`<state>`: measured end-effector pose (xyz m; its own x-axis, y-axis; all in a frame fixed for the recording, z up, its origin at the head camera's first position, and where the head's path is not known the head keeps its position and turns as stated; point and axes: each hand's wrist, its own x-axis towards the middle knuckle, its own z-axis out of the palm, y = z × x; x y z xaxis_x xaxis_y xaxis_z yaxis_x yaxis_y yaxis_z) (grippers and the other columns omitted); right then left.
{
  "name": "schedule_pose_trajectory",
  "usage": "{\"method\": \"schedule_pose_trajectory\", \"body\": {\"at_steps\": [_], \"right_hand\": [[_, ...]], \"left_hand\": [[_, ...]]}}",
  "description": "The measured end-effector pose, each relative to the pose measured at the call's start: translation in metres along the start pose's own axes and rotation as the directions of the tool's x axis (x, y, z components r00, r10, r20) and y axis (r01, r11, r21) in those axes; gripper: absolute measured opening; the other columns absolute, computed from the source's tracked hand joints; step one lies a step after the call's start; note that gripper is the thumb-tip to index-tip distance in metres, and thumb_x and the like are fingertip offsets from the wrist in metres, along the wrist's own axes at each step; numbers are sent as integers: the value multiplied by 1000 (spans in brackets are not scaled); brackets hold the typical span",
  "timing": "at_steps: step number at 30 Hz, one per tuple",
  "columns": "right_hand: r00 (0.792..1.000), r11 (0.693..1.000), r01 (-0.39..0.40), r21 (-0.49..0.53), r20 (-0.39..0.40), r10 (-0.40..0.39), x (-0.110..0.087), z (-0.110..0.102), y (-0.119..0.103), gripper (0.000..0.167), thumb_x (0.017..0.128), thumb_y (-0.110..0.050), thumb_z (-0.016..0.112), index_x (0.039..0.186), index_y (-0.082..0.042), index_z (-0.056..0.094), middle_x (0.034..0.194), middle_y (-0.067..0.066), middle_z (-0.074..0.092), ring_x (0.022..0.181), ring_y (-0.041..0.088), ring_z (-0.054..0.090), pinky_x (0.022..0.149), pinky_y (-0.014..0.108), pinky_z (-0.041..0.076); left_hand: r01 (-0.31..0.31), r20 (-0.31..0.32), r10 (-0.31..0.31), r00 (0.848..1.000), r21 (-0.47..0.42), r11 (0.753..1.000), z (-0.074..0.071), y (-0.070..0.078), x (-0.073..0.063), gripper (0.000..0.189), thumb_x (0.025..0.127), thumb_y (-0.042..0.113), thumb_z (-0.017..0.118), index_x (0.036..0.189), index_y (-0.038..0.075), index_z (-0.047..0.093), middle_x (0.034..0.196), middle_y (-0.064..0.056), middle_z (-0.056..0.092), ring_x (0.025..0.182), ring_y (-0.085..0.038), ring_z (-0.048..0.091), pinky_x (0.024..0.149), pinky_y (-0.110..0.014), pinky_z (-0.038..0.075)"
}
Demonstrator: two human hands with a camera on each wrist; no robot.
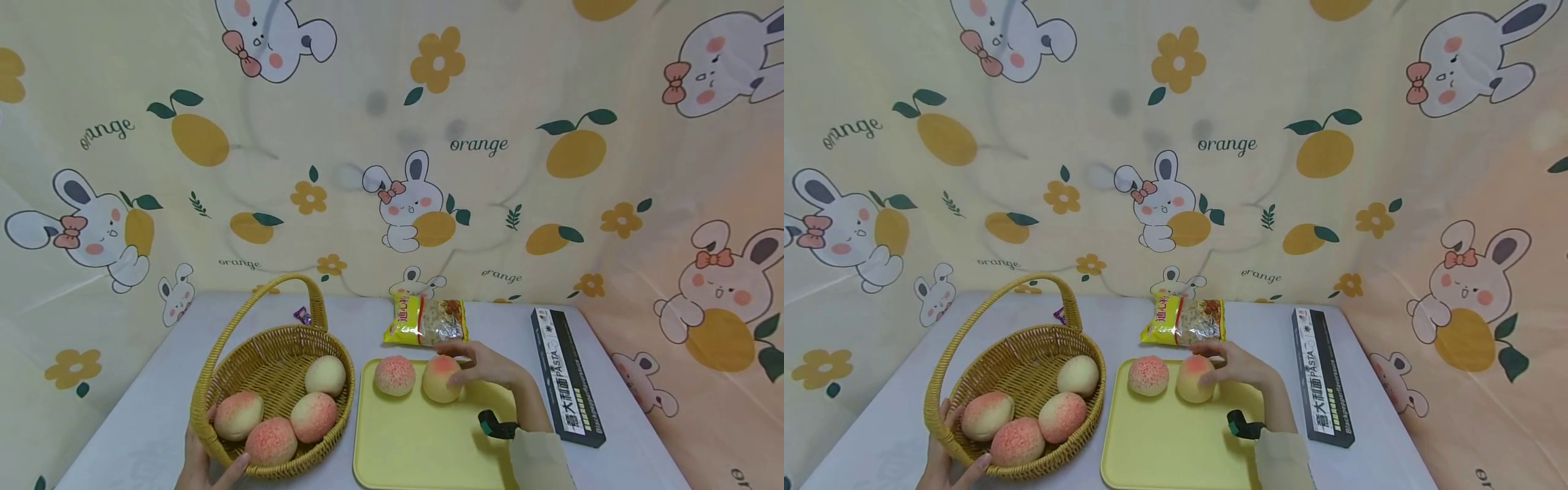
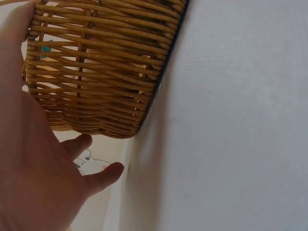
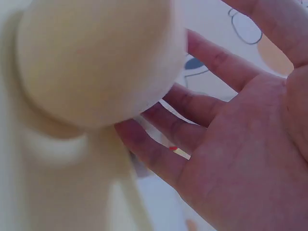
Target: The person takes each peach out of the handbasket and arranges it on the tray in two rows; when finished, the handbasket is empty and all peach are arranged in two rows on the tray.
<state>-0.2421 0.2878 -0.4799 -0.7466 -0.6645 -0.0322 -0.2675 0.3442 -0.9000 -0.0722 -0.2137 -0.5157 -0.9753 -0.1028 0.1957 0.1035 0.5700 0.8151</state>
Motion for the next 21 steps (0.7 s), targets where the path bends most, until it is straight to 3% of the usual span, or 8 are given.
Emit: {"method": "schedule_pose_trajectory", "body": {"at_steps": [5,9,17,21], "right_hand": [[999,999,49,13,4,-49,10,-3,-18,68,90,-21,72,146,5,43,144,28,46,130,50,42,105,60,36],[995,995,97,0,20,-97,26,-3,-39,68,90,-21,74,145,4,45,144,28,47,132,52,39,106,66,31],[986,987,137,-82,108,-128,72,16,-88,62,87,-22,77,143,-10,53,144,3,53,133,30,46,108,57,34],[961,974,207,-95,208,-184,101,34,-111,61,89,-16,75,145,-9,51,145,3,52,131,20,47,109,50,37]], "left_hand": [[-19,-9,19,1000,-11,1000,0,0,0,96,90,20,74,155,-6,9,148,-39,10,133,-57,16,86,-70,32],[-14,-12,14,1000,-7,1000,2,1,-1,97,90,22,75,156,-5,9,149,-38,11,134,-56,16,87,-71,31],[5,-5,-5,1000,-16,1000,1,-1,0,93,91,24,74,156,-5,13,149,-35,15,136,-55,13,87,-69,30],[13,10,-13,1000,-20,1000,0,-2,2,93,91,24,73,155,-7,14,150,-36,14,136,-56,11,88,-68,29]]}}
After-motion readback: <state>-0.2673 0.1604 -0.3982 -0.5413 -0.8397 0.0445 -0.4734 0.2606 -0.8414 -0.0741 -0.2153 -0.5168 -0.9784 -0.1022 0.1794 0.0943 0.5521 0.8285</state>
